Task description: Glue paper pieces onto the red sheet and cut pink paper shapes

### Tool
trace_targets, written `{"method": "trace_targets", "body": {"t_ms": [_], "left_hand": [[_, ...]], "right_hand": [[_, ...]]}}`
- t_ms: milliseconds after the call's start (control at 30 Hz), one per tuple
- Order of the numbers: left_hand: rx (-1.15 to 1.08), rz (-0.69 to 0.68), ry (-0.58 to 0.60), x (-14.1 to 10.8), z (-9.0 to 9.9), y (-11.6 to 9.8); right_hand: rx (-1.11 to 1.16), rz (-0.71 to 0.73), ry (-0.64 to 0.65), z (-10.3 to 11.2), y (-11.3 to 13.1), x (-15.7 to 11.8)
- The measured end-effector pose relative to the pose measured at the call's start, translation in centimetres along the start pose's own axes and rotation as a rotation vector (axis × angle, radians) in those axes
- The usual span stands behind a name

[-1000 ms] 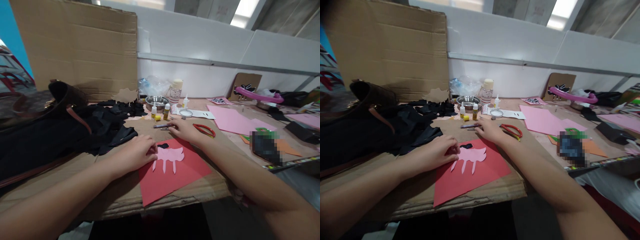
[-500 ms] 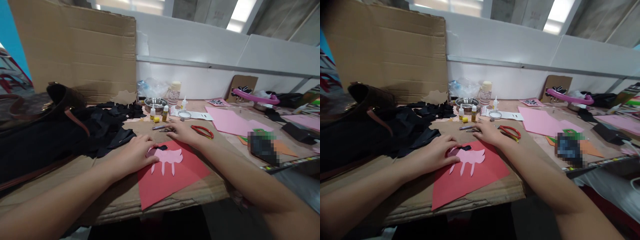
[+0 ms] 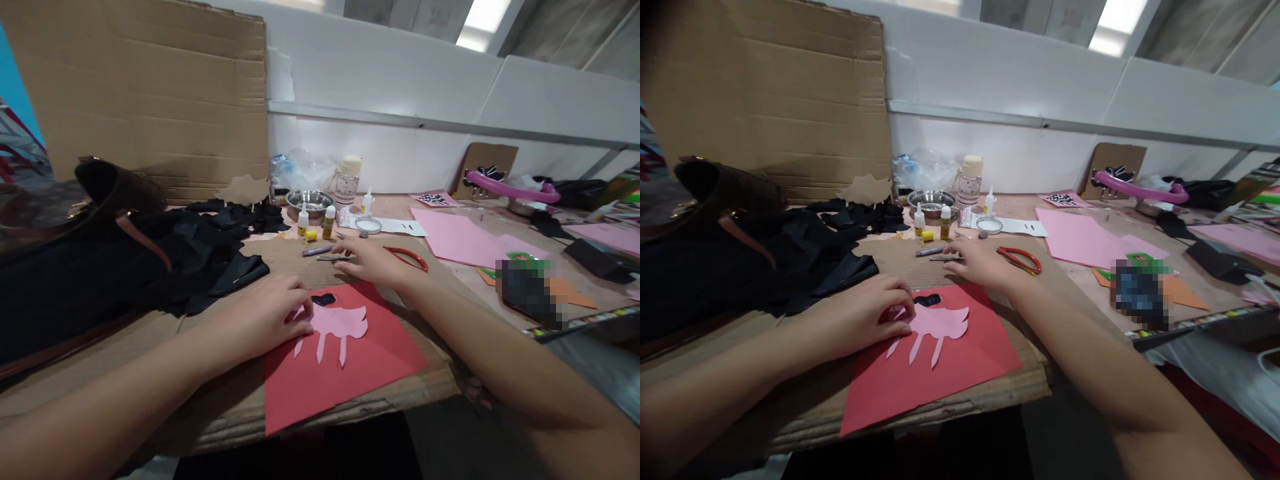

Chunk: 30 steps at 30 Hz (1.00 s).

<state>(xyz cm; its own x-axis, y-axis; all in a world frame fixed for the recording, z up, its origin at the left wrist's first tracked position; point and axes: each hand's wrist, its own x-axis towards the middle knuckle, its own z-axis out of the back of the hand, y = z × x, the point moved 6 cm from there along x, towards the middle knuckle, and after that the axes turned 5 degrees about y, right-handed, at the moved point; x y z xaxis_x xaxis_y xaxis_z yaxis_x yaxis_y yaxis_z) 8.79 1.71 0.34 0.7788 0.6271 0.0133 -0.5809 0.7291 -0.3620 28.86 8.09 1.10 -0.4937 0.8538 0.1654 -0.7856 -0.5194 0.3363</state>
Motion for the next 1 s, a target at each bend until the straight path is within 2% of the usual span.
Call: {"method": "trace_targets", "body": {"t_ms": [100,300,500,633,800,900,1000], "left_hand": [[-0.030,0.040,0.004,0.2,0.1,0.0],[-0.206,0.097,0.001,0.5,0.4,-0.5],[-0.267,0.107,-0.013,0.6,0.0,0.0],[-0.271,0.031,-0.057,0.8,-0.4,0.6],[-0.208,-0.037,-0.091,0.6,0.1,1.1],[-0.161,0.004,-0.127,0.5,1.2,1.8],[-0.106,0.036,-0.250,0.4,2.9,2.9]], "right_hand": [[0.024,-0.026,0.035,0.1,-0.8,0.0],[0.049,-0.086,0.018,0.6,-1.8,-0.1],[0.066,-0.132,-0.070,0.7,-1.9,0.0],[0.071,-0.216,-0.201,0.9,-3.8,2.2],[0.114,-0.309,-0.294,0.7,-5.6,7.2],[0.190,-0.333,-0.345,0.8,-5.4,8.6],[0.301,-0.311,-0.436,1.6,-4.0,7.8]]}}
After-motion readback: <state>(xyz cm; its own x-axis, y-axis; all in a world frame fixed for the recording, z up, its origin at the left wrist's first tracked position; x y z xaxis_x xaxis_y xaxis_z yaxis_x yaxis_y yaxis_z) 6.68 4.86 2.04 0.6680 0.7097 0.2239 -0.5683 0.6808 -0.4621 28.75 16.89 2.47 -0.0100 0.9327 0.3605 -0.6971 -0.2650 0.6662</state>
